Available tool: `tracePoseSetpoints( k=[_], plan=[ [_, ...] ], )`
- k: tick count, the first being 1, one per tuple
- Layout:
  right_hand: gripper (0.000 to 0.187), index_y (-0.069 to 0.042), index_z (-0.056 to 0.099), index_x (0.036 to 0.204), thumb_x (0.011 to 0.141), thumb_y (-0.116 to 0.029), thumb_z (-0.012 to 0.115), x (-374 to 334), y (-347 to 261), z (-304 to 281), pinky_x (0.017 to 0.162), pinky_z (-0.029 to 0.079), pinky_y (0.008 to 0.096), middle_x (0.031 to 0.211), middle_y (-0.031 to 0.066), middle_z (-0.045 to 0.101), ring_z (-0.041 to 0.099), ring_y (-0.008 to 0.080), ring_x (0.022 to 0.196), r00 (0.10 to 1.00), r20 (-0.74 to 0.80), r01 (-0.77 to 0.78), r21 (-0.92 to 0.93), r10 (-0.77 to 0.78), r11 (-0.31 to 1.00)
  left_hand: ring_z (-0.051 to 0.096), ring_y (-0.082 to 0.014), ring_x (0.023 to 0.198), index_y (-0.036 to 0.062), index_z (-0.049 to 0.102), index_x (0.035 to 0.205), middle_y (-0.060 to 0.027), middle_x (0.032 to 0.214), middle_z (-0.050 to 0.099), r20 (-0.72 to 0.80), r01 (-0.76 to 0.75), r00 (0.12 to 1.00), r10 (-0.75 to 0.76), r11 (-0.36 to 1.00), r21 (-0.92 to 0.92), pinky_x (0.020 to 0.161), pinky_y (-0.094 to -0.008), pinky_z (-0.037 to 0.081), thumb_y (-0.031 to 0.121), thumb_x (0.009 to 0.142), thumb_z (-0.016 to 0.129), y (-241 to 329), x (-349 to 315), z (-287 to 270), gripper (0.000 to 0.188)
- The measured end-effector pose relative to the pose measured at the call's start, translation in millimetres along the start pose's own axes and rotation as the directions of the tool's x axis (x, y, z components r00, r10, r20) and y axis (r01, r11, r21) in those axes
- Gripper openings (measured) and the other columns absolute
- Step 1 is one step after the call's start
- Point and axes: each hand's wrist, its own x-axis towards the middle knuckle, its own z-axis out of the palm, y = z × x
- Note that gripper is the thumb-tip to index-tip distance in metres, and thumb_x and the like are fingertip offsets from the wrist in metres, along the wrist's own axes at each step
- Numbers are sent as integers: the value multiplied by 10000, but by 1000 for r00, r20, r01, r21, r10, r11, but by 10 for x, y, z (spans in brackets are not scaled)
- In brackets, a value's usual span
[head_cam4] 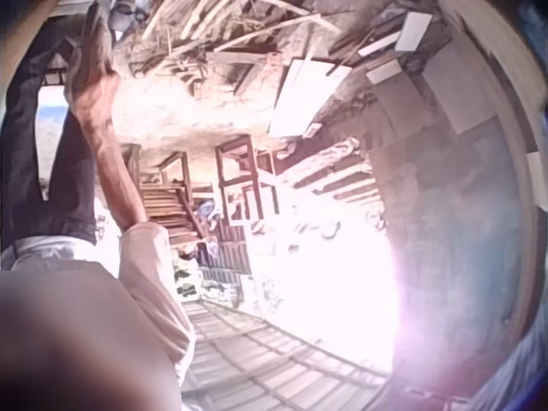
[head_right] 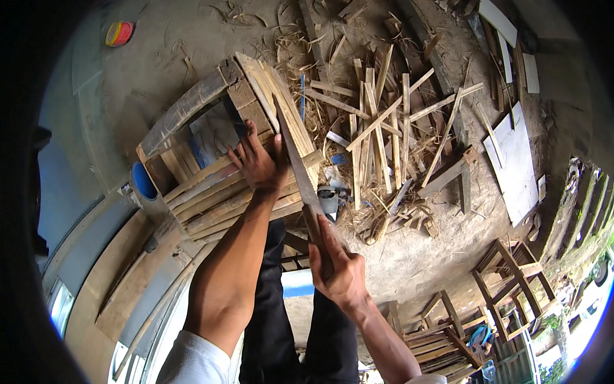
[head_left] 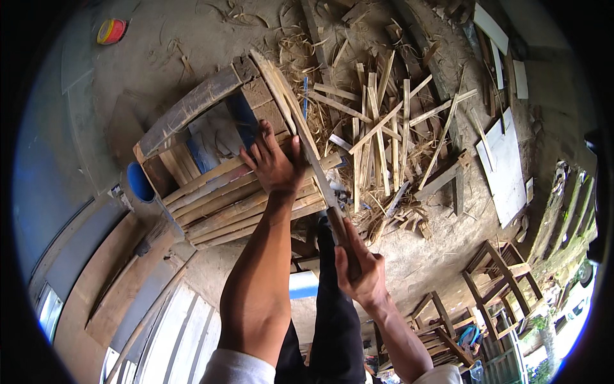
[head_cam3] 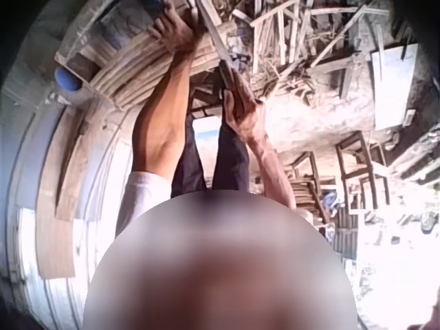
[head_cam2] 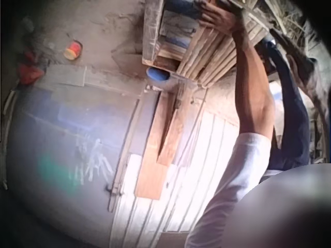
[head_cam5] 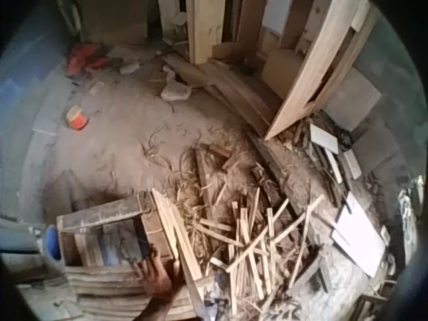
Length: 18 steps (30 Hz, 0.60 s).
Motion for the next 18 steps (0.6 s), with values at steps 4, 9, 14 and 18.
tracePoseSetpoints(
  k=[4,9,14,18],
  plan=[
    [541,2,469,1349,835,-73,622,-137,68,-17,668,585,396,1064,272,643,672,405,826,998,36,-44,-27,45,999,426,-338,1215,45,316,1413,-149,1349,436,-44,-27,999,26,999,-38,1099,-595,123,409,888,526,-6,14,-3,672],
    [534,73,472,1322,816,-24,612,-663,113,-220,786,565,355,1173,269,613,674,374,955,1000,1,-26,58,26,998,426,-339,1211,32,314,1409,-167,1327,442,-45,-60,997,62,998,28,1095,-593,129,419,894,522,-1,2,-43,676],
    [512,97,488,1299,808,-1,596,-281,729,268,709,551,344,1063,288,640,692,348,817,992,-82,103,93,-96,990,432,-349,1197,23,296,1426,-180,1294,458,-33,-73,997,73,997,18,1082,-601,153,389,889,543,10,11,-63,695],
    [519,114,495,1276,781,-11,594,-364,1322,381,752,528,402,866,238,655,649,373,711,966,-90,248,58,-242,967,436,-356,1191,21,287,1429,-183,1292,463,-56,-86,995,88,996,38,1079,-604,161,363,886,551,1,17,-55,695]
  ],
)
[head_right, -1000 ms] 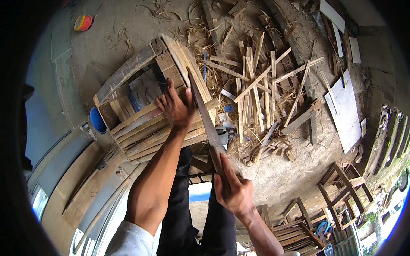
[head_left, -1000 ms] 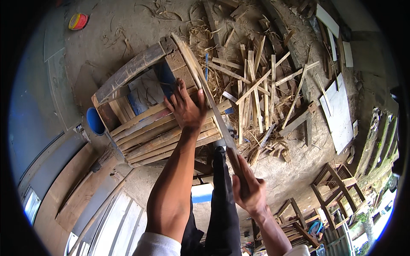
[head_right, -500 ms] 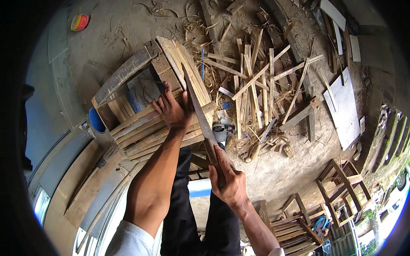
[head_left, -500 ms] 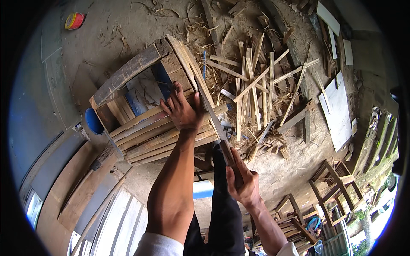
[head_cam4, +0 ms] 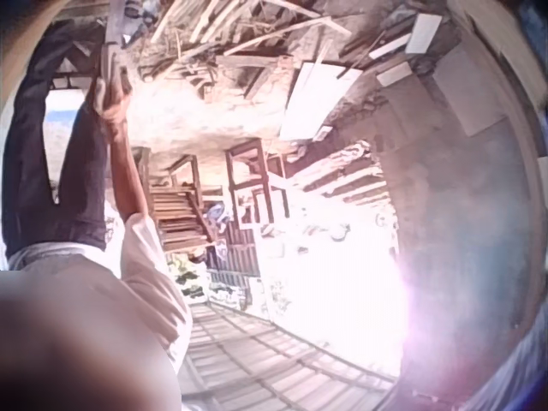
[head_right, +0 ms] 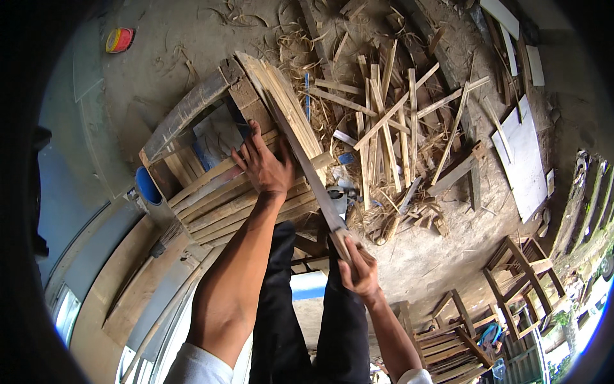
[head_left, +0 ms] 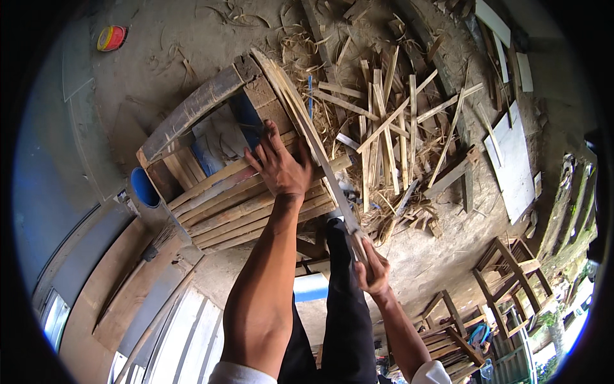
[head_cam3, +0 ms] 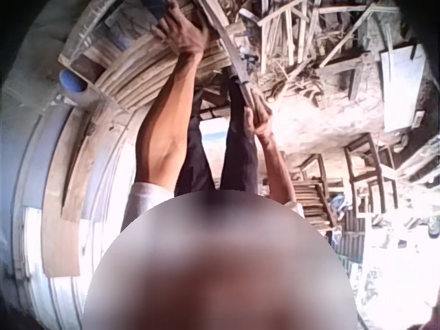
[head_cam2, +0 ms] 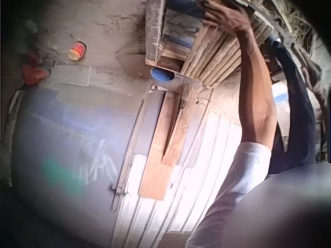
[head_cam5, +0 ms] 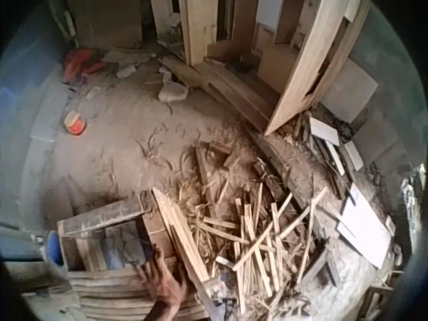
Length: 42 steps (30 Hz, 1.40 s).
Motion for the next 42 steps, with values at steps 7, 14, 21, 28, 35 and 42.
tracePoseSetpoints(
  k=[7,14,21,28,35,42],
  plan=[
    [551,94,487,1293,766,-21,602,-174,73,-24,727,522,421,836,242,639,620,357,673,983,-58,171,-33,-173,985,472,-358,1101,15,278,1436,-213,1190,504,-70,-41,997,43,999,33,1066,-602,200,365,902,522,-4,-29,50,684],
    [538,86,507,1288,768,-11,599,-245,173,-26,713,526,397,898,268,643,637,363,738,999,-34,16,73,-14,997,476,-349,1121,16,301,1416,-199,1180,518,-79,-47,996,51,998,50,1064,-594,209,374,913,518,-4,-21,44,655],
    [509,74,481,1321,833,-30,577,86,7,97,817,528,362,1080,301,638,678,400,877,999,-24,-44,138,48,990,464,-342,1174,35,309,1412,-185,1279,496,-26,-16,1000,17,1000,25,1061,-599,214,360,904,531,-12,-36,53,642],
    [505,96,471,1310,828,-38,541,-461,-201,-293,917,503,407,1139,318,611,637,431,1032,1000,-23,19,46,-18,999,464,-349,1170,31,293,1418,-188,1333,465,-68,-31,997,32,999,10,1069,-604,202,356,891,538,-10,-30,33,666],
    [513,67,461,1337,844,-25,571,183,-117,49,825,535,354,1169,305,600,669,362,989,976,74,-212,159,202,964,472,-342,1149,17,325,1405,-184,1314,481,-68,-40,997,42,999,34,1057,-598,221,347,890,544,-25,-27,42,650],
    [486,95,468,1306,837,-21,529,-582,-459,-391,897,517,402,1175,322,590,640,410,1037,999,1,-50,53,50,997,481,-348,1131,18,325,1403,-187,1303,485,-78,-38,996,40,999,28,1049,-599,235,362,885,541,-19,-35,59,658]
  ],
)
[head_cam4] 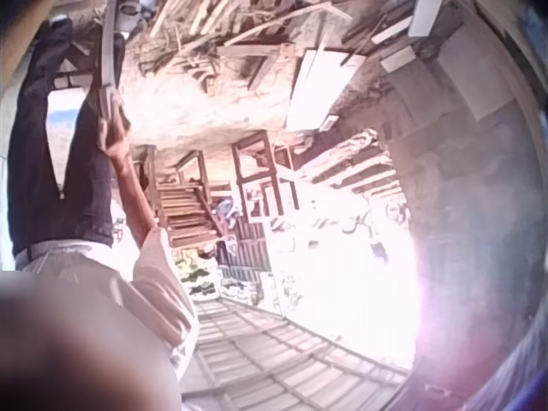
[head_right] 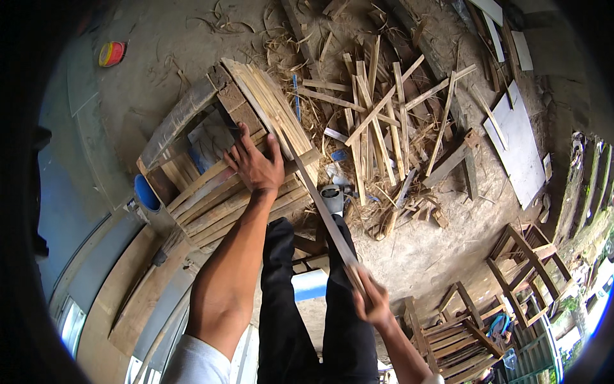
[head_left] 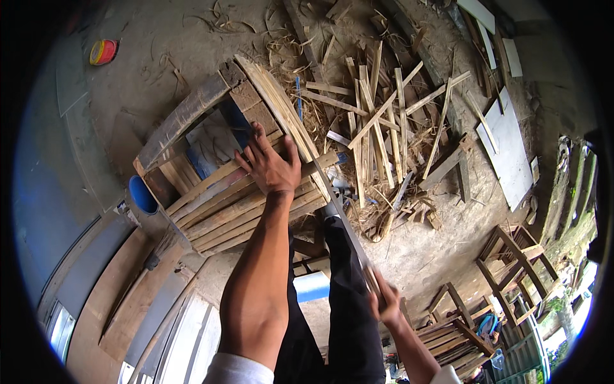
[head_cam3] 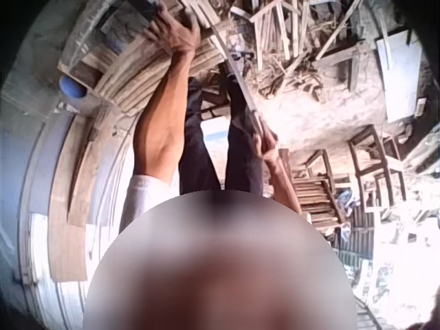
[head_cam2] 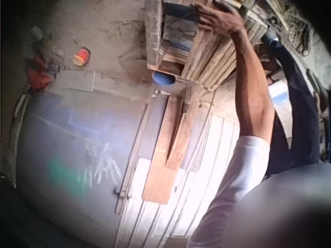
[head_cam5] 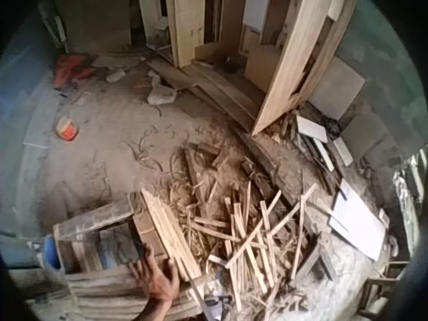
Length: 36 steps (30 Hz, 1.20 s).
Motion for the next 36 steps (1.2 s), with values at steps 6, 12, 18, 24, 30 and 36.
tracePoseSetpoints(
  k=[6,12,18,24,30,36],
  plan=[
    [507,57,454,1340,853,-22,568,483,-155,256,704,556,328,1091,284,641,710,306,775,981,44,-191,82,188,978,477,-347,1141,21,357,1381,-166,1334,474,35,40,999,-40,999,6,1061,-594,228,373,887,542,12,-3,-16,635],
    [506,-10,453,1357,872,-61,588,714,-747,267,736,579,373,1123,283,617,676,359,918,961,-14,-275,-52,275,960,465,-352,1154,29,323,1403,-173,1303,481,11,31,999,-30,998,-48,1068,-603,199,374,887,537,-2,7,-7,657],
    [512,107,412,1344,870,-38,542,316,-1457,-110,830,544,307,1222,263,591,626,327,1072,949,26,-313,-41,314,949,465,-360,1158,29,311,1421,-185,1270,494,22,37,999,-36,999,-38,1076,-605,188,390,902,518,4,-16,0,666],
    [395,38,497,1288,922,-99,554,1422,-911,478,609,533,383,911,285,652,653,433,788,970,-147,-194,3,192,981,462,-358,1196,27,338,1415,-195,1334,475,-15,28,999,-30,995,-94,1090,-608,173,386,899,525,8,19,0,656],
    [530,93,388,1359,864,-7,551,177,-1711,-9,822,552,359,1218,296,575,634,379,1036,959,-103,-269,-40,264,962,455,-364,1208,19,341,1406,-192,1329,481,-1,16,1000,-16,998,-67,1087,-617,169,376,913,519,9,-35,-24,635],
    [524,8,402,1388,890,-23,564,720,-1122,451,517,519,338,731,225,642,694,327,656,899,-93,-418,99,427,903,459,-368,1194,10,337,1405,-198,1310,489,5,14,1000,-13,998,-68,1078,-626,179,372,910,521,6,-3,-30,640]
  ],
)
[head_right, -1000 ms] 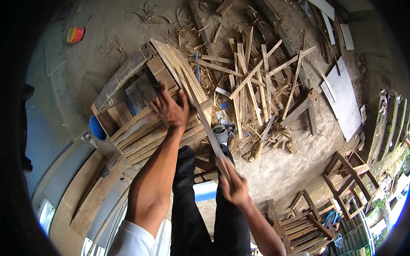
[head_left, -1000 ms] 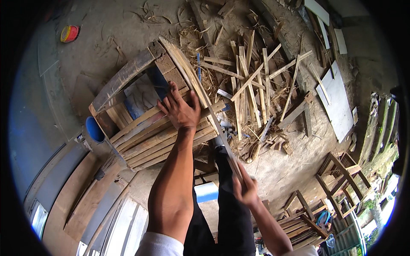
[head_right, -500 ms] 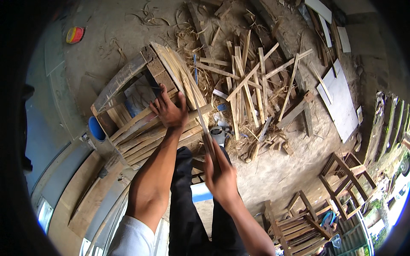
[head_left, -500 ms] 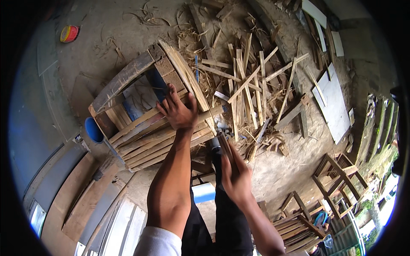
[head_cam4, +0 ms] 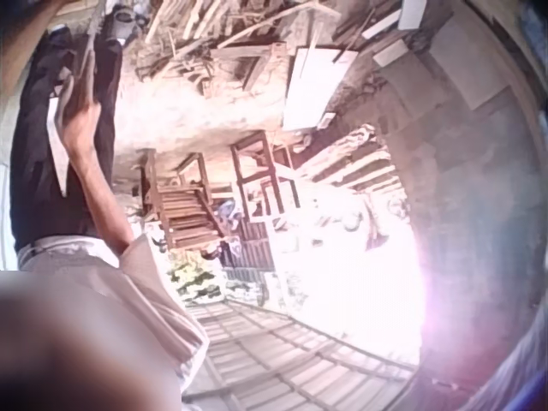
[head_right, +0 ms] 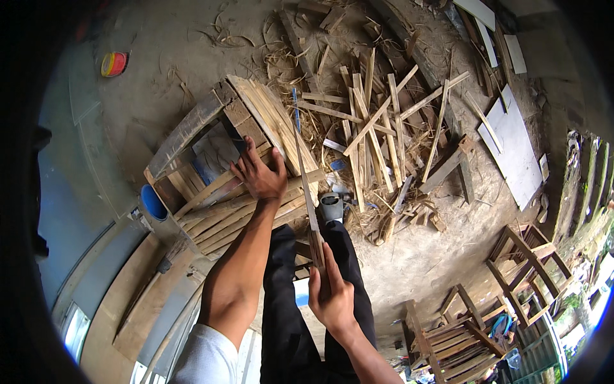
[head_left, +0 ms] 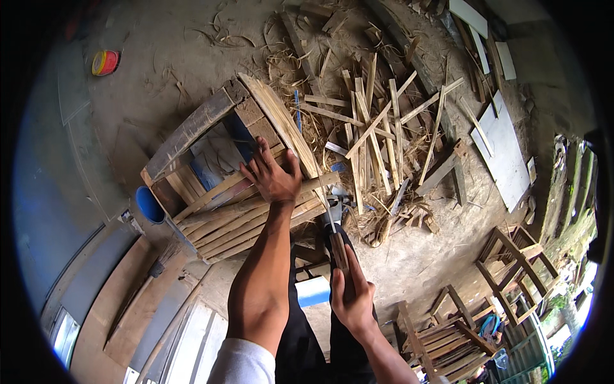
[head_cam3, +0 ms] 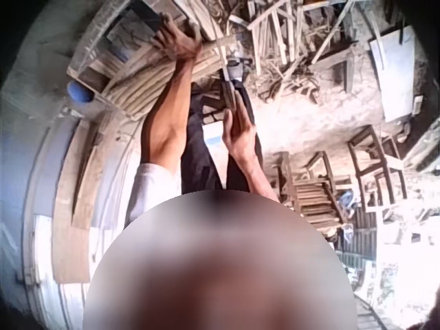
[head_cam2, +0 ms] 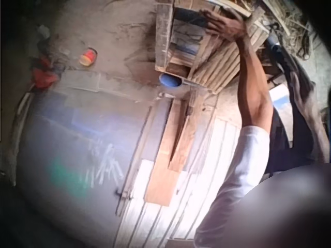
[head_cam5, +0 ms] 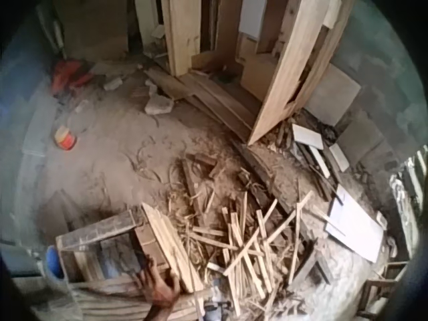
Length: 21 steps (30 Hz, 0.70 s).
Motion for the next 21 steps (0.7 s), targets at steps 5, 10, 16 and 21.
tracePoseSetpoints(
  k=[5,10,16,21],
  plan=[
    [531,110,385,1356,859,1,537,-815,-135,-418,707,562,302,1130,268,627,693,326,902,991,20,134,-108,-133,985,486,-366,1132,-8,365,1378,-227,1303,486,-35,-53,998,54,998,28,1034,-632,238,343,872,551,-13,-4,11,643],
    [534,99,383,1363,867,-23,541,-650,-23,-212,708,567,301,1107,278,638,695,329,906,978,-31,202,-79,-205,976,496,-365,1128,-1,370,1367,-215,1309,490,-40,-70,997,71,997,36,1031,-631,244,330,868,565,-32,-7,37,629],
    [521,1,414,1377,892,-63,593,193,186,261,481,511,348,722,207,652,675,310,587,989,-100,108,-6,-108,994,504,-356,1158,10,366,1374,-184,1349,481,-74,-63,995,67,997,48,1038,-629,244,345,872,568,-6,2,33,637],
    [565,130,370,1353,837,-2,558,-1032,-93,-297,767,575,355,1217,301,575,663,378,981,982,-7,187,-81,-189,979,501,-360,1160,0,375,1369,-191,1342,484,-40,-49,998,51,998,41,1034,-633,254,337,880,558,-14,-16,26,621]
  ],
)
